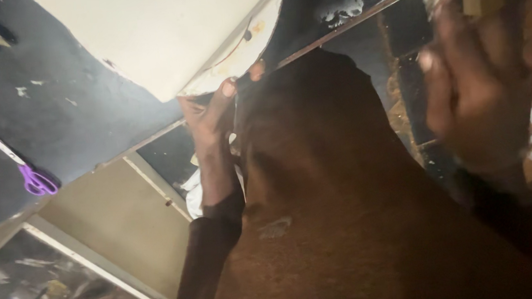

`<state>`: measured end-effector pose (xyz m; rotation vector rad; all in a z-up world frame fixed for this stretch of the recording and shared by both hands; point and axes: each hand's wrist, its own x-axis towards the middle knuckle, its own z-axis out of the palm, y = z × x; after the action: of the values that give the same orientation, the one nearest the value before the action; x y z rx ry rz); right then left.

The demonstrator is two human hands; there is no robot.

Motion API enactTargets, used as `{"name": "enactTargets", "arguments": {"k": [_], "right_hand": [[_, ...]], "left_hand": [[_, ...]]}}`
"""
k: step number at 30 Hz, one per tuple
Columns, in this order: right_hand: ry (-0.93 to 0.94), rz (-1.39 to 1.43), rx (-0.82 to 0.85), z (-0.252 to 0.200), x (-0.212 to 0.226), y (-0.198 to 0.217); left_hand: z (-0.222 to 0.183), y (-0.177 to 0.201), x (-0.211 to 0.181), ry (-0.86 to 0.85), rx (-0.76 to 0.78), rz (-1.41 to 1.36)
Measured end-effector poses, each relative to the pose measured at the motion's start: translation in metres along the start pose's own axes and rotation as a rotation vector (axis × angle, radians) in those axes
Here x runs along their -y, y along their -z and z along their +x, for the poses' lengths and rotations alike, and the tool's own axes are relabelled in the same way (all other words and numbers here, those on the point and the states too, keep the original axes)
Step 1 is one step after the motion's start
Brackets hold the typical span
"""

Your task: The person spreads white icing onto the top and sides of a small white cake using a metal spatula, rotating the cake plate by hand.

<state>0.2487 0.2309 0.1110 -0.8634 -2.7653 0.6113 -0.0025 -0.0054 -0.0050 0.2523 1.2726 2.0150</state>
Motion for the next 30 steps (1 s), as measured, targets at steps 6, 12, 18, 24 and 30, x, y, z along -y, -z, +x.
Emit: {"name": "enactTargets", "arguments": {"k": [6, 12, 18, 24, 30], "right_hand": [[-0.025, -0.602, -0.002, -0.010, -0.066, -0.109], [0.174, 0.115, 0.154, -0.041, -0.057, -0.101], [-0.461, 0.586, -0.152, -0.026, -0.148, -0.100], [-0.382, 0.094, 0.162, -0.007, -0.134, -0.109], [-0.285, 0.606, 0.325, -0.027, -0.056, -0.103]], "left_hand": [[0.009, -0.018, -0.017, 0.001, 0.113, -0.130], [0.009, -0.025, -0.021, -0.056, 0.076, -0.070], [0.006, -0.014, -0.017, -0.079, 0.082, -0.075], [0.003, -0.007, -0.013, -0.073, 0.097, -0.111], [0.004, -0.021, -0.016, -0.099, 0.041, -0.050]]}}
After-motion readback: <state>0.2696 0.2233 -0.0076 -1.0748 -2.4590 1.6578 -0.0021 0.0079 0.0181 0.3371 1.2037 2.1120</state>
